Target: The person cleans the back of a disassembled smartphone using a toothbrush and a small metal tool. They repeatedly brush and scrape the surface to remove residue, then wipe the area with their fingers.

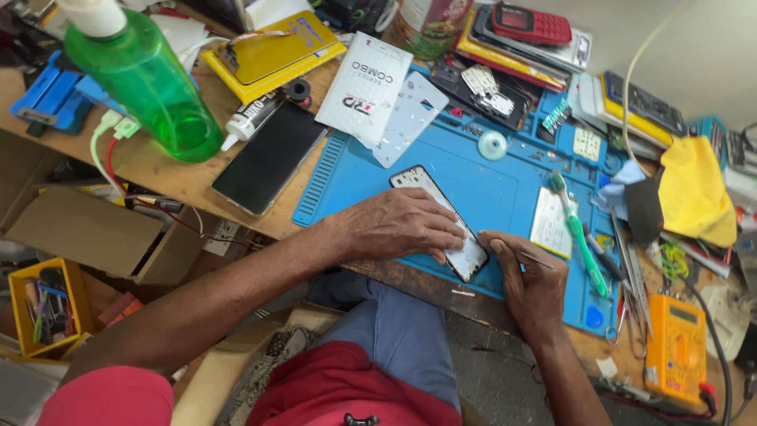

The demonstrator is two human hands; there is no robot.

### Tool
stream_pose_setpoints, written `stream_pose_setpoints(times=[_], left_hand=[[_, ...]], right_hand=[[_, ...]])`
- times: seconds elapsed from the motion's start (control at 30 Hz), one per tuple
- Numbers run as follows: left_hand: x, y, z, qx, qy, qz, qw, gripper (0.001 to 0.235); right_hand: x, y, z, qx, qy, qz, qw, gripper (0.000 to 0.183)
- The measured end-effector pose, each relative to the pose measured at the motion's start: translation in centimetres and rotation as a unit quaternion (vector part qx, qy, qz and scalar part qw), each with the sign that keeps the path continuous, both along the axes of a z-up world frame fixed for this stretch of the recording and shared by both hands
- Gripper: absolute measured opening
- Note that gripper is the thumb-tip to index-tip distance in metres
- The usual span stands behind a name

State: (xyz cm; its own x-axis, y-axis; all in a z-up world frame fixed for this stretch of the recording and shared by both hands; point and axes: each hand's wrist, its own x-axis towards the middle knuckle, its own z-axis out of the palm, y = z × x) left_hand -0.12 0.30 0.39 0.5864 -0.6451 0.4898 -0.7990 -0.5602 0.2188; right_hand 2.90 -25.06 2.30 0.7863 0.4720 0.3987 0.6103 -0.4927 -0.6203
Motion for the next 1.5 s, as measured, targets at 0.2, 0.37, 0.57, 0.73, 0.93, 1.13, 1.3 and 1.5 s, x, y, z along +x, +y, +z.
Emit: stream_pose_setpoints(times=[0.2, 0.37, 0.57, 0.73, 0.93, 1.13, 1.3, 1.5], left_hand=[[0.1, -0.1, -0.2, 0.001, -0.010, 0.001, 1.000, 0.042], [-0.2, 0.1, 0.3, -0.021, 0.002, -0.017, 1.000, 0.040], [-1.0, 0.1, 1.0, -0.015, 0.028, -0.008, 0.999, 0.036], [-1.8, -0.4, 0.4, -0.024, 0.024, 0.028, 0.999, 0.035], [-1.7, -0.8, -0.1, -0.029, 0.036, 0.033, 0.998, 0.036], [-1.7, -0.6, -0.4, -0.040, 0.038, 0.033, 0.998, 0.035], [-1.5, -0.5, -0.1, -0.041, 0.032, 0.027, 0.998, 0.035], [-1.8, -0.6, -0.1, -0.048, 0.043, 0.033, 0.997, 0.034]], right_hand=[[-0.2, -0.1, -0.4, -0.029, -0.023, 0.001, 0.999, 0.015], [0.3, 0.8, -0.1, -0.009, 0.021, -0.010, 1.000, 0.015], [0.4, 0.3, 0.3, -0.002, 0.015, 0.022, 1.000, 0.017], [1.4, 0.1, 0.2, -0.032, -0.029, 0.072, 0.996, 0.021], [2.4, 1.0, -0.3, -0.020, -0.013, 0.074, 0.997, 0.020], [2.2, 1.0, -0.2, -0.007, -0.009, 0.069, 0.998, 0.020], [2.4, 1.1, -0.8, 0.005, -0.009, 0.082, 0.997, 0.019], [2.7, 1.3, -1.1, -0.003, -0.001, 0.058, 0.998, 0.017]])
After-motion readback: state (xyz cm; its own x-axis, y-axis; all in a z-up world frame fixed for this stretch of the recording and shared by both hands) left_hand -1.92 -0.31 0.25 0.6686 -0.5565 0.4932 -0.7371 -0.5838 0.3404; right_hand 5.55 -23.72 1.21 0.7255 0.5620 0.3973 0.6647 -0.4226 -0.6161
